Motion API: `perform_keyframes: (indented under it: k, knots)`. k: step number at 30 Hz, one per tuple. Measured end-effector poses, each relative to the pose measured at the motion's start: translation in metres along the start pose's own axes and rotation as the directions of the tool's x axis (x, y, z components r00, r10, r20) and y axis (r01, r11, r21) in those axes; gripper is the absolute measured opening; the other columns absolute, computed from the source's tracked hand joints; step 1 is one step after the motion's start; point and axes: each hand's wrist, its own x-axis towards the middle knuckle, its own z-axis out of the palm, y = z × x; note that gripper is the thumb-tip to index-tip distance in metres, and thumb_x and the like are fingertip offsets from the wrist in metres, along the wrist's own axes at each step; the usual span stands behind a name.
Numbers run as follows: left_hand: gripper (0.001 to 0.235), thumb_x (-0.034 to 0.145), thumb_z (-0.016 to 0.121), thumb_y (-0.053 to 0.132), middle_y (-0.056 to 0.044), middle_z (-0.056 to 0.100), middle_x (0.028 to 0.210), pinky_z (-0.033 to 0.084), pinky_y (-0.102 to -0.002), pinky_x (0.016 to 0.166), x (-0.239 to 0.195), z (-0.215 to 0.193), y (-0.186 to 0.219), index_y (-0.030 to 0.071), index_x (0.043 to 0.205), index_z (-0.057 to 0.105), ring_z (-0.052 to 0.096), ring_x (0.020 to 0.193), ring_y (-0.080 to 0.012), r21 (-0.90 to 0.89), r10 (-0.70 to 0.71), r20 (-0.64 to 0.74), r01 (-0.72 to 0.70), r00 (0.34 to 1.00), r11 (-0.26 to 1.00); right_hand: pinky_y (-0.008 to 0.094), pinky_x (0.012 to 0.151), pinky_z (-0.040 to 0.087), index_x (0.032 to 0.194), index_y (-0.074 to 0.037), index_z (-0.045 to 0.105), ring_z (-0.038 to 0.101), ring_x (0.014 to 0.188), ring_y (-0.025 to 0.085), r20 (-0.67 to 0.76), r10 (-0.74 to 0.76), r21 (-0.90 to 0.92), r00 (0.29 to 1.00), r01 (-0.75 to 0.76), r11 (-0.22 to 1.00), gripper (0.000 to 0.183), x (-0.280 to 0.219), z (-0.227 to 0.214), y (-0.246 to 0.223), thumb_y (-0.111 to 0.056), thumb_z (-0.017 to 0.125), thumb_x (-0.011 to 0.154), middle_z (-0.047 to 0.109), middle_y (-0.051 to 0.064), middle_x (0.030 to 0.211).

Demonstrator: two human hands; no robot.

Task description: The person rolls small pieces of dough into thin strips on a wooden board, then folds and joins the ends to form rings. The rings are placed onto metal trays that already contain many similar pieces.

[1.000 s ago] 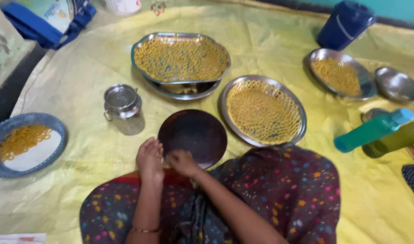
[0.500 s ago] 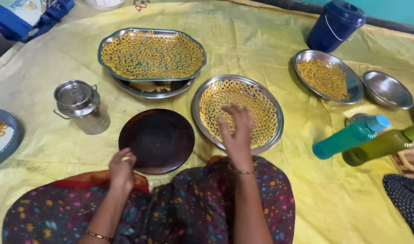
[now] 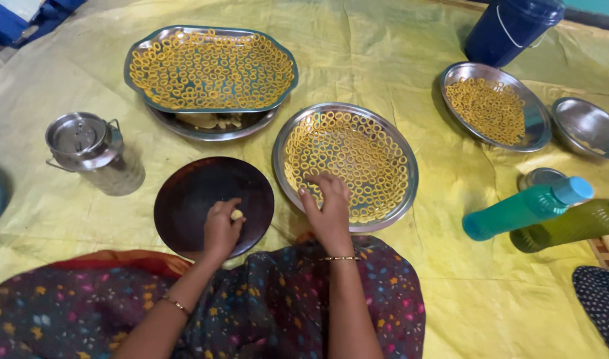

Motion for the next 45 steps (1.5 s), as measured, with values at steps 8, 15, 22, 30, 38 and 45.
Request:
perform_keyframes:
  k: [8,15,22,30,38,45]
  knots:
    - [0.042,0.088,0.074,0.023,-0.015,0.067,0.114,0.047,-0.050,0.091,0.030,-0.006,-0.018,0.007,0.125,0.067,0.058,0.110,-0.0378,0.163,0.090,0.048,-0.097,0.995,0.982,0.046,0.106,0.039,0.115,-0.008,0.073,0.053,0.121,0.038,0.034,0.044,-0.010,0.998,-0.043,0.999,0.029,0.005,0.041,-0.005,-0.026,0.073,0.091,0.064,0.018,0.122]
    - [0.044,0.104,0.063,0.028,-0.024,0.057,0.136,0.039,-0.054,0.110,0.061,-0.021,-0.059,0.001,0.138,0.058,0.048,0.129,-0.0445,0.098,0.095,-0.165,-0.079,0.982,0.992,0.046,0.105,0.039,0.115,-0.008,0.073,0.053,0.120,0.038,0.053,0.067,-0.061,0.996,-0.063,0.996,0.029,0.005,0.061,-0.018,-0.026,0.072,0.093,0.062,0.019,0.123]
    - [0.064,0.100,0.059,0.045,-0.028,0.045,0.150,0.032,-0.062,0.110,0.109,0.012,-0.055,0.003,0.147,0.048,0.035,0.143,-0.0487,0.125,0.091,0.035,-0.095,0.995,0.988,0.045,0.103,0.039,0.114,-0.008,0.072,0.053,0.118,0.037,0.048,0.107,-0.084,0.993,-0.102,0.991,0.026,0.005,0.077,-0.010,-0.023,0.072,0.093,0.064,0.017,0.121]
    - [0.078,0.094,0.054,0.061,-0.027,0.031,0.160,0.019,-0.061,0.118,0.097,0.052,-0.040,0.008,0.150,0.046,0.021,0.152,-0.0434,0.330,0.276,0.328,-0.383,0.904,0.863,0.043,0.103,0.041,0.113,-0.007,0.073,0.054,0.116,0.035,0.086,0.179,-0.057,0.980,-0.174,0.983,0.024,0.010,0.086,0.006,-0.022,0.070,0.094,0.066,0.014,0.117]
    - [0.083,0.086,0.062,0.057,-0.023,0.031,0.159,0.016,-0.063,0.118,0.012,0.008,-0.012,0.008,0.150,0.043,0.019,0.151,-0.0409,0.168,0.391,0.567,-0.566,0.725,0.807,0.045,0.107,0.039,0.116,-0.005,0.070,0.055,0.123,0.036,0.074,0.116,0.032,0.990,-0.119,0.992,0.026,0.014,0.089,-0.001,-0.021,0.069,0.095,0.064,0.020,0.123]
    - [0.082,0.090,0.057,0.057,-0.026,0.029,0.162,0.014,-0.063,0.119,0.087,0.033,-0.029,0.004,0.152,0.043,0.020,0.153,-0.0408,0.346,0.337,0.346,-0.453,0.875,0.822,0.045,0.105,0.040,0.118,-0.006,0.070,0.054,0.122,0.037,0.090,0.133,0.059,0.987,-0.139,0.989,0.028,0.012,0.095,-0.002,-0.022,0.070,0.095,0.064,0.020,0.124]
